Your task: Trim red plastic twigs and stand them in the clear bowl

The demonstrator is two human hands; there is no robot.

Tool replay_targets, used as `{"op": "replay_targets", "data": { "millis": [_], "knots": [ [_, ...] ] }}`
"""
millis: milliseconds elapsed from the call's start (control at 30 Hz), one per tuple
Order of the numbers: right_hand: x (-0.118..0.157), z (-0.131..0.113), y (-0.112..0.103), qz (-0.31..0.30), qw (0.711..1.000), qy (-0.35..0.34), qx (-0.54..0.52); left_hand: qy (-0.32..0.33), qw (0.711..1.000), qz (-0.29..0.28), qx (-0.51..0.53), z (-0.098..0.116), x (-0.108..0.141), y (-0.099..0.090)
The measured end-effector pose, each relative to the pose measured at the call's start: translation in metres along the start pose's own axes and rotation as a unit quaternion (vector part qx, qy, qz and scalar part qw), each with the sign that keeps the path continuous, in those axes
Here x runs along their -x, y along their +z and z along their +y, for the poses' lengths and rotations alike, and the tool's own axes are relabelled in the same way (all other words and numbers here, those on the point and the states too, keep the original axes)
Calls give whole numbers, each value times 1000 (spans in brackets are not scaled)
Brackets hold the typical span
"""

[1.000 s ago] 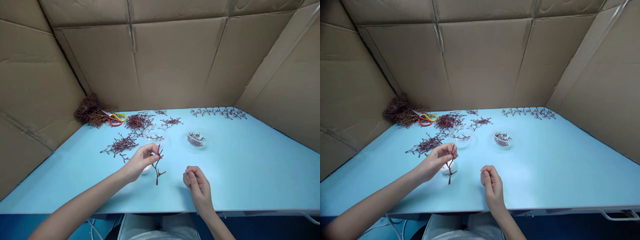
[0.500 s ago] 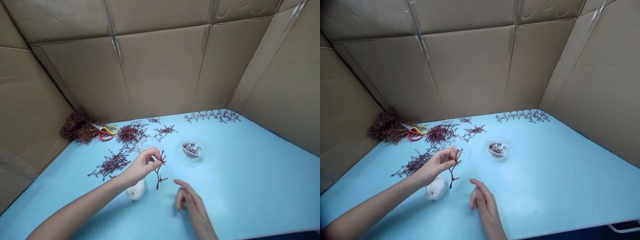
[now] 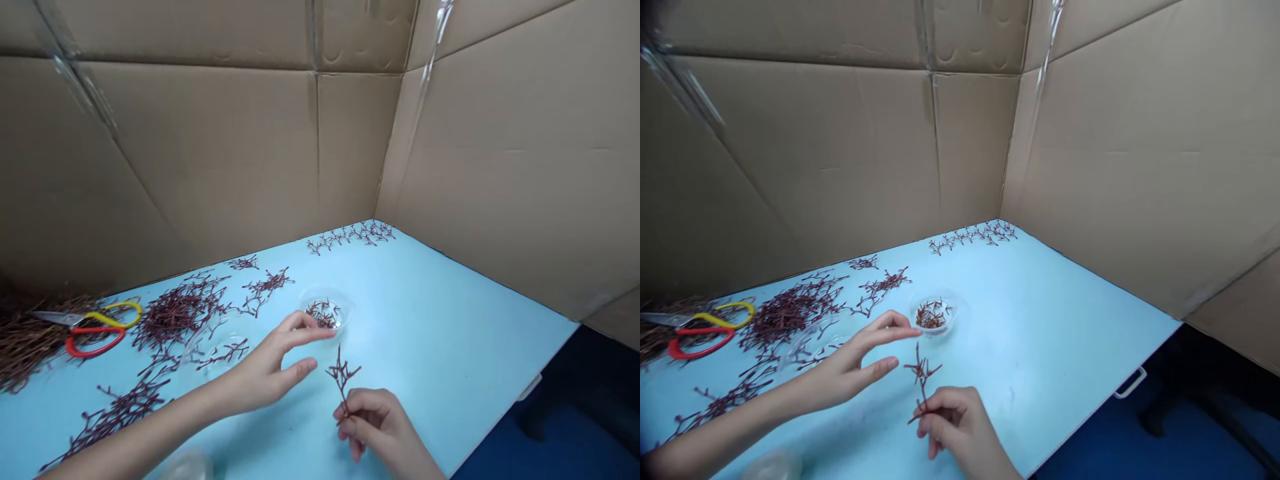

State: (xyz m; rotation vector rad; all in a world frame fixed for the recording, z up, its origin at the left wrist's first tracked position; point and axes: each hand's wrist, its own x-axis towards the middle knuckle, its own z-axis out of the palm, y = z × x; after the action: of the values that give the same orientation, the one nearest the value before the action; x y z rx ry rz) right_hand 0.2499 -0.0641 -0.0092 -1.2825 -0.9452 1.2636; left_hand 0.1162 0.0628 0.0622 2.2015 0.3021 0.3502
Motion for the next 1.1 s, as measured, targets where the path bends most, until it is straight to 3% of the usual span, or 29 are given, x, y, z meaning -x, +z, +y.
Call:
{"op": "replay_targets", "data": {
  "millis": [100, 133, 200, 333, 433, 533, 767, 1100],
  "knots": [
    [-16, -21, -49, 89, 977, -53, 186, -7, 980, -8, -201, -4, -36, -10],
    [-28, -29, -67, 137, 949, -68, 277, -17, 961, -16, -276, -5, -52, -13],
    [-62, -44, -101, 189, 924, -71, 325, -61, 908, -50, -410, -10, -88, -16],
    [-149, -53, -153, 247, 879, -41, 405, -109, 880, -79, -456, -33, -173, -19],
    [-202, -46, -173, 274, 848, -26, 453, -157, 855, -78, -487, -59, -231, -18],
    [-233, -40, -187, 288, 825, -25, 486, -175, 836, -58, -518, -84, -271, -17],
    [-266, -41, -212, 286, 793, -22, 537, -168, 806, -6, -568, -120, -311, -20],
    [-278, -43, -211, 256, 766, -14, 590, -149, 796, 6, -587, -125, -320, -17]
  ]
}}
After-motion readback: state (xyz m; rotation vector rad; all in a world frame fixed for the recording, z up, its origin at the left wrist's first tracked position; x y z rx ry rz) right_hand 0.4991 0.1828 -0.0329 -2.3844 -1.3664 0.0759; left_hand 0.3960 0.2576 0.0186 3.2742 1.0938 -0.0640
